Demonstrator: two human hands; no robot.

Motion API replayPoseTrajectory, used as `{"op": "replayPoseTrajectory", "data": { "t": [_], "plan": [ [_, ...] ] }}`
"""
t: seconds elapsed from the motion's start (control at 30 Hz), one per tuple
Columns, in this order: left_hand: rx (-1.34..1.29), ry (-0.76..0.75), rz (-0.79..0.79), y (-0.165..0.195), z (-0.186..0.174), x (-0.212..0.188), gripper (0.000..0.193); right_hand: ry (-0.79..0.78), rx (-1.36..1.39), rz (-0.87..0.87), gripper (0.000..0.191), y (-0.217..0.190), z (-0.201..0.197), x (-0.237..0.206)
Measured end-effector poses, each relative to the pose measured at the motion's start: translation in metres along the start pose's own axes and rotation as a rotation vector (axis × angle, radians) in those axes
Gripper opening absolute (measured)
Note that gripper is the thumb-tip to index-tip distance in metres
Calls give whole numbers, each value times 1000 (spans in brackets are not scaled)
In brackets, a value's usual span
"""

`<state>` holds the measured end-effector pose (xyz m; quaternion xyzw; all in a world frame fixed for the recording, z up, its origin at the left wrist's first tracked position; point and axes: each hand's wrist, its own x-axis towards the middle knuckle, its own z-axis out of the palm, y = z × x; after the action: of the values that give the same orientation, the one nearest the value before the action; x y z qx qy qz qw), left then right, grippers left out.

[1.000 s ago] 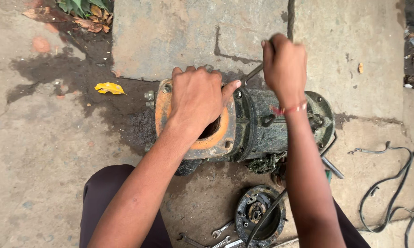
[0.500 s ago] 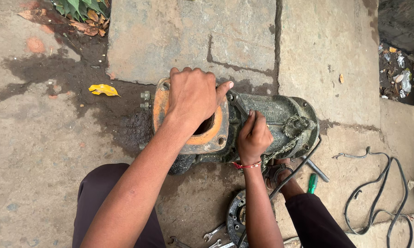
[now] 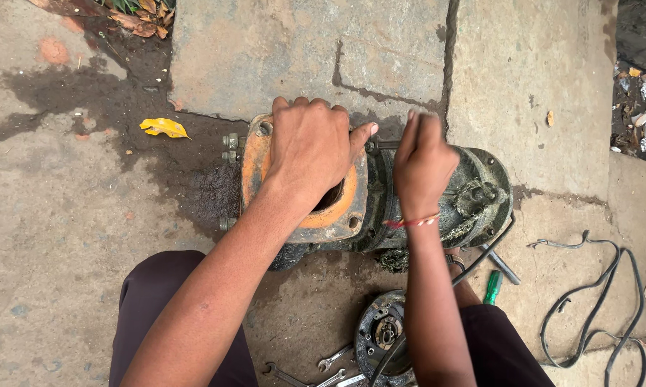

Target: The person sits on the ground working on a submersible water pump. They hold the pump steady and use a spanner to loosen and tighten bolts on the pump body, repositioning the pump and continuing to work on the fasteners with the wrench.

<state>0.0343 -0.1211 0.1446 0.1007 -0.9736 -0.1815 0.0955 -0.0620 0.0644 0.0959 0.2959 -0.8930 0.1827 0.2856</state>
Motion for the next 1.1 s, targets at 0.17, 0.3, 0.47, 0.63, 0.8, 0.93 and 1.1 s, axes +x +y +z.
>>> {"op": "replayPoseTrajectory", "data": {
  "t": [0.17,0.3,0.47,0.63,0.8,0.93,1.1],
  "plan": [
    [-10,-55,-12,2,0,5,61,-461,147,138,24,68,80,107],
    [-30,-92,-13,4,-4,12,60,-1036,66,367,20,80,158,121],
    [-32,46,10,2,-9,12,57,-987,92,31,27,62,156,143],
    [-28,-58,-3,0,-4,8,57,-350,167,-160,27,41,26,112],
    [-34,69,4,-1,-3,3,57,35,78,-76,3,-5,-45,-10],
    [-42,2,-9,0,-6,1,59,114,13,-47,7,-13,-36,-53],
    [-32,12,-4,0,-6,2,58,120,19,-3,6,-6,-22,-61]
  ]
}}
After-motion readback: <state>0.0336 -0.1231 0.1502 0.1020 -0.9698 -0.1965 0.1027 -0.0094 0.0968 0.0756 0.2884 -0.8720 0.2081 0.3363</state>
